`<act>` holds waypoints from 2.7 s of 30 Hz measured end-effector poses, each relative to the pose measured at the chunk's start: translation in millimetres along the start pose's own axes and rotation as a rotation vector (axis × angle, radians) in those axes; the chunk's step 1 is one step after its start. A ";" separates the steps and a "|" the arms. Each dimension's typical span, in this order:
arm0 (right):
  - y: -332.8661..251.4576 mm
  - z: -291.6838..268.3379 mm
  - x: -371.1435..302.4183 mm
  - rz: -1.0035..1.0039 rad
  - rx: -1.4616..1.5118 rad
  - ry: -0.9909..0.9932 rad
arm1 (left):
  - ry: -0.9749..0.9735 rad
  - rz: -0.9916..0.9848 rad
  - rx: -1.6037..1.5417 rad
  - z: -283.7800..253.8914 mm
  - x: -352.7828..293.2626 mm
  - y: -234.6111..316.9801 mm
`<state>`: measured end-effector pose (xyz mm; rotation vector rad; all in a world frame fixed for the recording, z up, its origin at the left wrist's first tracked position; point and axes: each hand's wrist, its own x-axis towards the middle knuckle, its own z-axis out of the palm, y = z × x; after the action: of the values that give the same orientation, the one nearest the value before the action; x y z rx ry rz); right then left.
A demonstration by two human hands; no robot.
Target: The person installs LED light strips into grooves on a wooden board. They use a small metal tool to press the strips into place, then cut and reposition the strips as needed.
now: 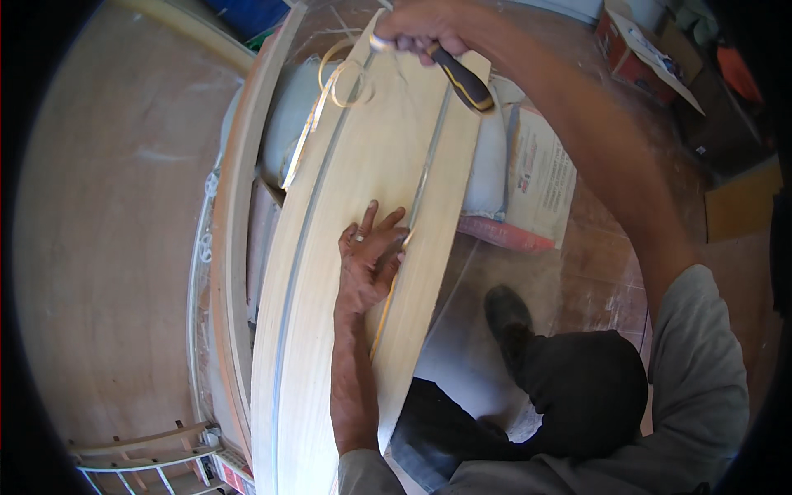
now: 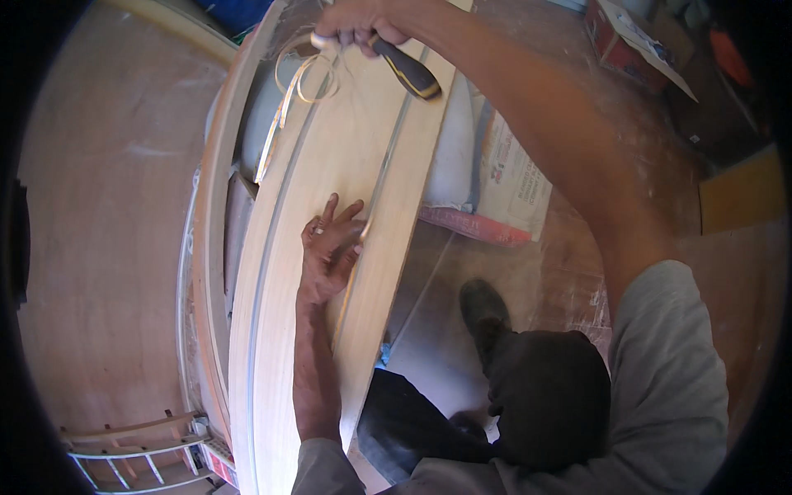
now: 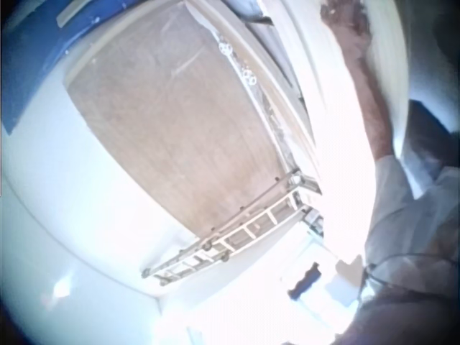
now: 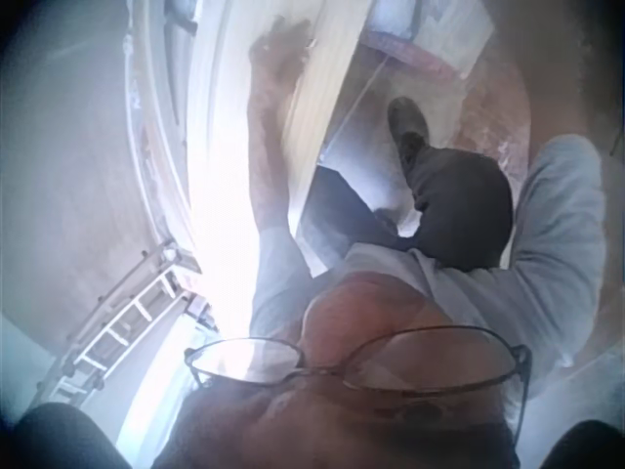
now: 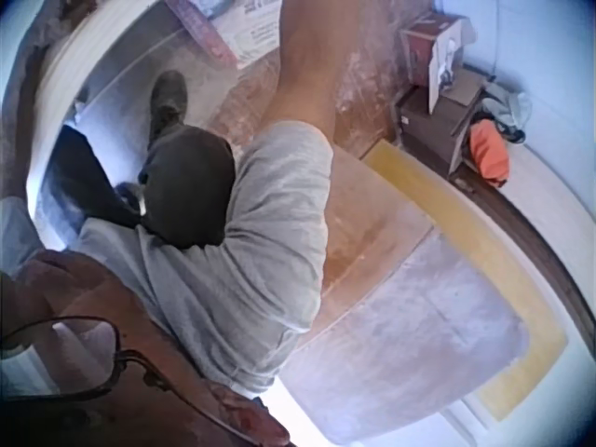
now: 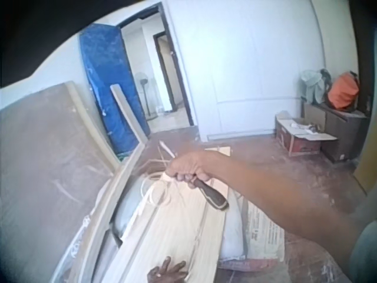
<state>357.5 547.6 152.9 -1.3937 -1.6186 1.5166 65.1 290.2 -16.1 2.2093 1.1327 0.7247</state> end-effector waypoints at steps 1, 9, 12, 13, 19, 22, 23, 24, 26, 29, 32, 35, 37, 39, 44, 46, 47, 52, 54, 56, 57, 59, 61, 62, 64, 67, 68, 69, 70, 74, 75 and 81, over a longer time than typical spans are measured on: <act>-4.6 -5.3 -13.4 0.009 -0.105 -0.076 | -0.006 0.012 -0.001 0.3 5.8 2.2; 54.7 -153.2 -8.5 -0.212 0.639 0.292 | -0.044 0.072 0.015 14.5 29.7 15.5; 84.0 -114.7 -26.4 -0.248 0.647 0.604 | -0.039 -0.028 0.017 3.9 15.3 13.9; 88.2 -74.8 -51.6 -0.241 0.573 0.724 | -0.025 -0.064 0.023 -2.7 5.6 14.1; 157.2 11.0 -175.6 -0.049 0.206 0.520 | 0.023 -0.075 0.183 2.3 15.7 57.2; 181.3 17.4 -195.1 0.048 0.177 0.553 | 0.051 -0.131 0.296 8.2 6.3 76.2; 181.7 19.5 -196.6 0.039 0.185 0.539 | 0.084 -0.119 0.273 12.7 -0.7 67.0; 180.0 22.4 -196.6 0.044 0.177 0.526 | 0.118 -0.106 0.251 14.7 -8.8 61.2; 175.8 24.5 -197.5 0.054 0.158 0.509 | 0.088 -0.169 0.233 7.8 -19.7 69.7; 159.2 39.5 -201.3 -0.010 0.096 0.419 | 0.063 -0.295 0.235 -4.1 -50.5 83.6; 143.9 54.7 -201.4 -0.079 -0.032 0.334 | 0.052 -0.401 0.177 -17.1 -75.0 85.9; 131.3 71.1 -157.8 -0.318 -0.554 0.217 | 0.065 -0.577 0.046 -44.8 -88.3 78.8; 106.7 99.1 -126.5 -0.444 -0.768 0.200 | 0.239 -0.540 0.271 -67.2 -68.3 65.6; 94.0 119.8 -95.6 -0.495 -0.849 0.219 | 0.393 -0.546 0.175 -82.0 -26.5 46.2; 84.6 127.0 -25.3 -0.422 -1.033 0.015 | 0.213 -0.870 -0.249 -85.8 73.1 -7.9; 81.7 111.3 -8.8 -0.450 -0.948 0.105 | 0.174 -0.884 -0.381 -98.6 96.8 -24.6; 70.4 93.5 -8.6 -0.267 -0.743 0.039 | 0.157 -0.905 -0.452 -101.3 101.7 -35.9; 36.4 -56.0 -24.9 -0.239 -0.306 0.779 | 0.289 -0.526 -0.579 -149.8 191.1 19.7; 4.3 -81.9 -39.6 -0.432 -0.099 1.157 | 0.389 -0.222 -0.554 -189.0 218.7 31.0; -23.5 -85.3 -48.5 -0.690 0.024 1.307 | 0.547 0.035 -0.472 -210.4 230.1 52.6; -41.8 -78.3 -57.7 -0.720 0.074 1.299 | 0.631 0.134 -0.418 -217.9 233.3 72.2; -62.9 -113.1 -78.7 -0.883 -0.050 1.382 | 0.667 0.311 -0.401 -207.5 280.0 96.1; -55.8 -106.7 -6.4 -1.097 -0.150 1.331 | 0.674 0.330 -0.274 -225.5 287.6 67.7; -71.8 -114.1 -18.9 -0.863 -0.236 1.071 | 0.585 0.216 -0.263 -227.8 310.5 47.1; -50.6 -181.7 3.0 -0.496 -1.100 0.827 | 0.428 -0.016 -0.222 -195.2 340.6 27.3; 10.5 -65.9 41.4 -0.460 -1.133 0.626 | 0.402 -0.407 0.146 -168.1 233.0 -48.1; 50.0 -70.9 48.6 -0.507 -1.169 0.747 | 0.480 -0.336 0.310 -136.9 209.5 -53.1; 90.8 -53.8 43.1 -0.697 -0.855 0.671 | 0.555 -0.306 0.447 -113.3 164.3 -55.4; 109.7 -40.4 23.8 -0.678 -0.731 0.570 | 0.588 -0.286 0.513 -86.6 124.6 -47.1; 154.5 21.0 -122.6 -0.284 -0.513 0.178 | 0.398 -0.352 0.368 -14.9 -15.0 26.5; 169.6 37.5 -156.3 -0.171 -0.495 0.063 | 0.405 -0.415 0.340 -8.2 -42.8 50.0; 329.5 97.5 -233.0 0.199 0.043 -0.057 | 0.428 -0.551 0.220 25.3 -121.8 98.2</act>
<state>457.3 247.3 -115.9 -1.5386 -1.5076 1.7071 74.6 133.7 6.7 1.7989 2.0114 0.8735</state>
